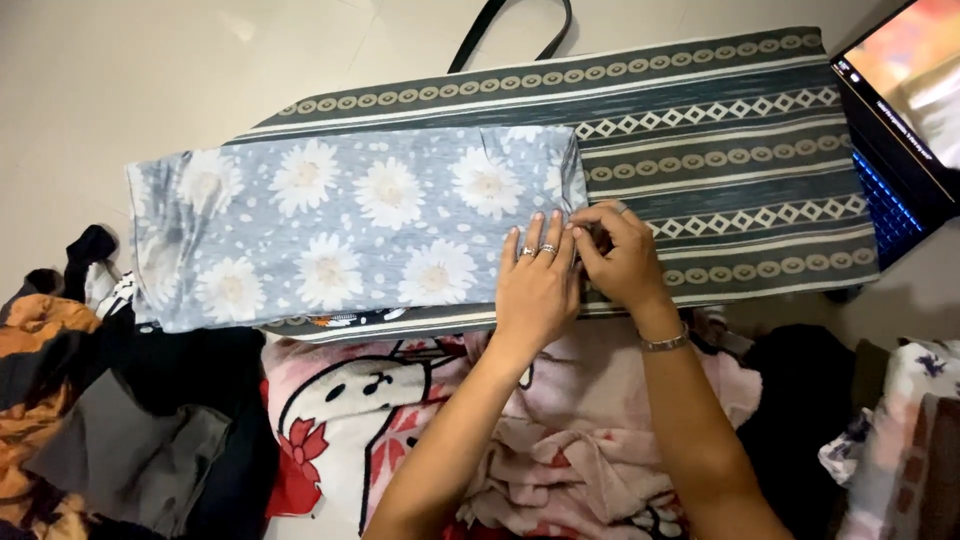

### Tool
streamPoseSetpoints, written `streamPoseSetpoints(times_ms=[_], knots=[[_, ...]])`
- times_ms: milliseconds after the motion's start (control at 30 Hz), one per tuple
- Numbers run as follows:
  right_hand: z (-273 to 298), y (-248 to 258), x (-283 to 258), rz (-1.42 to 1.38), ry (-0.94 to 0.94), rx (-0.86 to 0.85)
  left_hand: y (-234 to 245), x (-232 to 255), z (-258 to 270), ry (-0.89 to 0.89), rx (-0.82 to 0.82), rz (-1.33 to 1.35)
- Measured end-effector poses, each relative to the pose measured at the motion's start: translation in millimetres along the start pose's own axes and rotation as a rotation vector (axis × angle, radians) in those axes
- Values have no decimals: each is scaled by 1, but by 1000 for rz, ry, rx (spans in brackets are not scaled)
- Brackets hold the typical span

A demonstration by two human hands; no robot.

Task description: Folding various items of clothing including a striped shirt, a floral item, and a grey shirt on an ironing board.

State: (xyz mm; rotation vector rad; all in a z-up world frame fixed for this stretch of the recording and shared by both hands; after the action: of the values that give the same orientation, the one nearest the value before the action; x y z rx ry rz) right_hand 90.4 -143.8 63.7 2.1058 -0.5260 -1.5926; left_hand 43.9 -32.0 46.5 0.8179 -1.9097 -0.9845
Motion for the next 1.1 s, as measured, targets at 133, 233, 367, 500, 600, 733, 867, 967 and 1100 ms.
streamPoseSetpoints(times_ms=[133,233,367,500,600,733,867,967,1100], knots=[[-10,1,0,2,51,65,2,1,-3,-11,19,-6],[-29,-3,22,-34,-32,117,1,0,-1,1,-4,-33],[-69,-7,32,76,-405,44,0,-1,3,-7,22,-2],[-85,-21,20,453,-465,-153,-5,-3,3,-11,34,16],[-87,-33,7,602,-425,-233,-5,-3,2,3,32,22],[-88,-42,48,491,-391,-200,-17,1,-2,26,18,-7],[-94,-20,101,286,-318,-91,-28,20,-12,10,58,-2],[-92,10,114,201,-285,5,-39,50,-23,-6,86,26],[-95,40,124,60,-419,87,-47,75,-34,-6,99,-30]])
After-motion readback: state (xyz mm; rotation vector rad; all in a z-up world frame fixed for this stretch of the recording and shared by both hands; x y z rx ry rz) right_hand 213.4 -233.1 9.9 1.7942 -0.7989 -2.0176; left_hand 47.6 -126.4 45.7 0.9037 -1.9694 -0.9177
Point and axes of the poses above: each hand's wrist, its own z-axis away from the middle knuckle, its own y-axis out of the back of the hand, x = y × z, the point moved 9 cm from there along -z, towards the middle knuckle, and after that the axes turned 8 degrees about -y, right-handed, at the moved point
